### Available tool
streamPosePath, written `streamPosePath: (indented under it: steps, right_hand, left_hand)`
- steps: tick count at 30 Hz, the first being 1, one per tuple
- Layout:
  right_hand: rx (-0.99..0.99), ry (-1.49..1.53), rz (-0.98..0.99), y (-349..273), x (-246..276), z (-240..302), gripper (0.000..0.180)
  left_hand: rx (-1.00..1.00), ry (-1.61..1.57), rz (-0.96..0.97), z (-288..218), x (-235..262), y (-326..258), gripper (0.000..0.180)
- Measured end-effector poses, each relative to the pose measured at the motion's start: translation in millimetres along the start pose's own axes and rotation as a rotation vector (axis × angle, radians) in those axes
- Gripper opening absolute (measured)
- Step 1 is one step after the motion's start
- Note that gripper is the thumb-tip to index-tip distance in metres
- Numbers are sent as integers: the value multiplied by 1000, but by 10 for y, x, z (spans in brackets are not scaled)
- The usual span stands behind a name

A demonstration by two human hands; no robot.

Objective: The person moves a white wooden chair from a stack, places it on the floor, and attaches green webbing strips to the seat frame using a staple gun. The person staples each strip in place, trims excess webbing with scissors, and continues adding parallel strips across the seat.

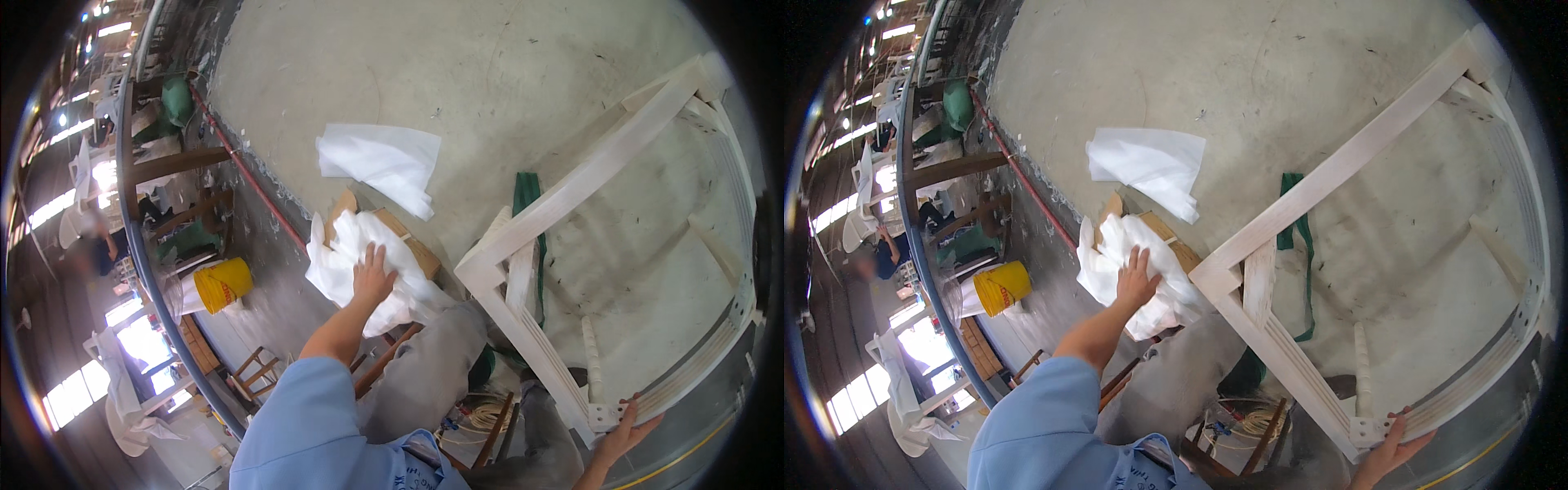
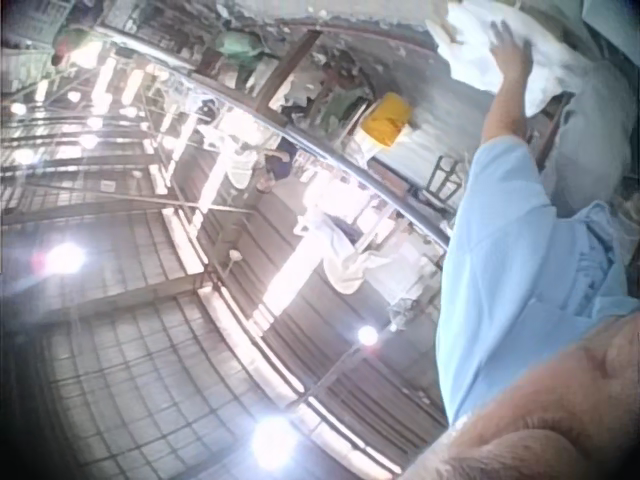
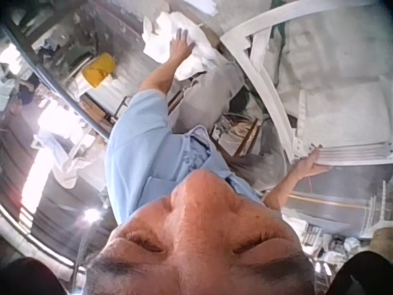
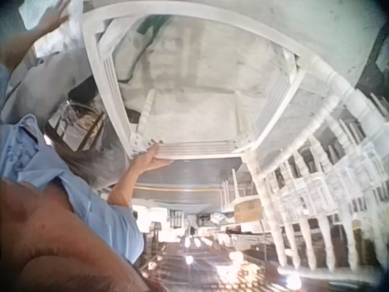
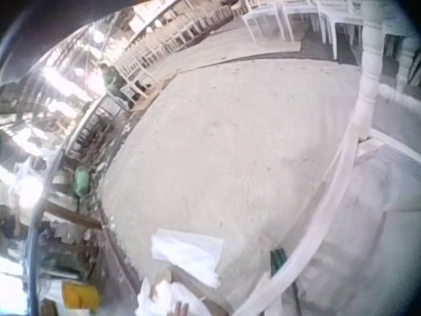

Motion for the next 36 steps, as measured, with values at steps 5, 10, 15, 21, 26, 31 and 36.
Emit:
streamPosePath:
  steps: [5,10,15,21,26,31,36]
  right_hand:
    - [31,-22,4,29,-8,-64,63]
    - [-8,-24,-69,35,30,-134,61]
    - [-44,-30,-94,18,-18,-77,64]
    - [32,-47,-5,98,43,-77,69]
    - [136,2,-22,38,-5,-60,69]
    - [136,-30,-75,-19,25,-77,70]
    - [125,-83,8,48,-99,77,74]
  left_hand:
    - [215,-135,122,387,-400,-229,86]
    - [130,-525,179,720,-521,37,87]
    - [563,-749,175,1021,-717,250,70]
    - [397,-623,83,1117,-574,294,66]
    - [323,-308,78,1230,-368,98,63]
    - [101,-588,-171,759,138,495,52]
    - [614,-1118,-283,499,-246,1553,48]
Point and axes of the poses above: each hand's wrist, its own y-axis towards the middle knuckle, its own x-axis out of the back of the hand, z = x × y, the point moved 3 cm from there along y, towards the middle knuckle, and after that the axes turned 9 degrees about -z, right-handed, at the moved point
